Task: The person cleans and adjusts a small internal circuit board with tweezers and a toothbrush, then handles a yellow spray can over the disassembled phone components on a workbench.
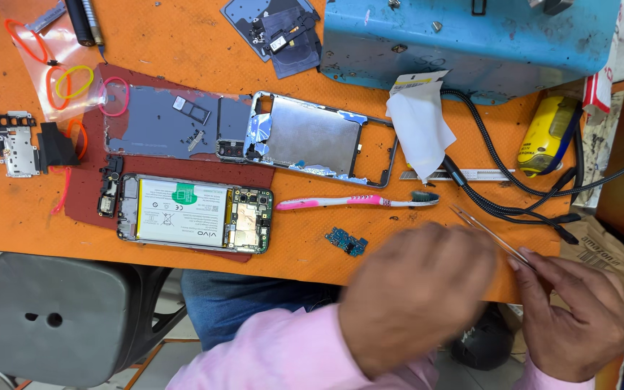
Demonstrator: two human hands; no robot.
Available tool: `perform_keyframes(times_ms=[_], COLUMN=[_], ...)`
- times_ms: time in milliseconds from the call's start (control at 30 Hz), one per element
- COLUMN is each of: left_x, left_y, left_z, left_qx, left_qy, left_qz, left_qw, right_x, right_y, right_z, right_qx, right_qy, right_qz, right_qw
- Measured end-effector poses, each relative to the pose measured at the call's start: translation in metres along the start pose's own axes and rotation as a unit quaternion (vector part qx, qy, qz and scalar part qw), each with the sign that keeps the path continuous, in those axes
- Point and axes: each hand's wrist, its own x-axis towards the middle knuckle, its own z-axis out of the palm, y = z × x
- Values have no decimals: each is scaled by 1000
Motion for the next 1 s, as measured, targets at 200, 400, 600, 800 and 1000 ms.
perform_keyframes(times_ms=[200, 400, 600, 800, 1000], left_x=[-23, -25, -20, -43, -85], left_y=[-51, -63, -58, -40, -37], left_z=[-25, -11, -25, -68, -70], left_qx=[57, 80, 26, -106, -64], left_qy=[-27, -37, -50, 4, -74], left_qz=[-68, -39, -31, -113, -240], left_qw=[996, 995, 998, 988, 966], right_x=[6, 0, 7, 24, 42], right_y=[1, -3, -50, -114, -135], right_z=[8, 8, 13, 28, 38], right_qx=[-35, -27, 67, 166, 200], right_qy=[-4, 18, 21, -17, -66], right_qz=[-22, -55, -120, -161, -190], right_qw=[999, 998, 990, 973, 959])
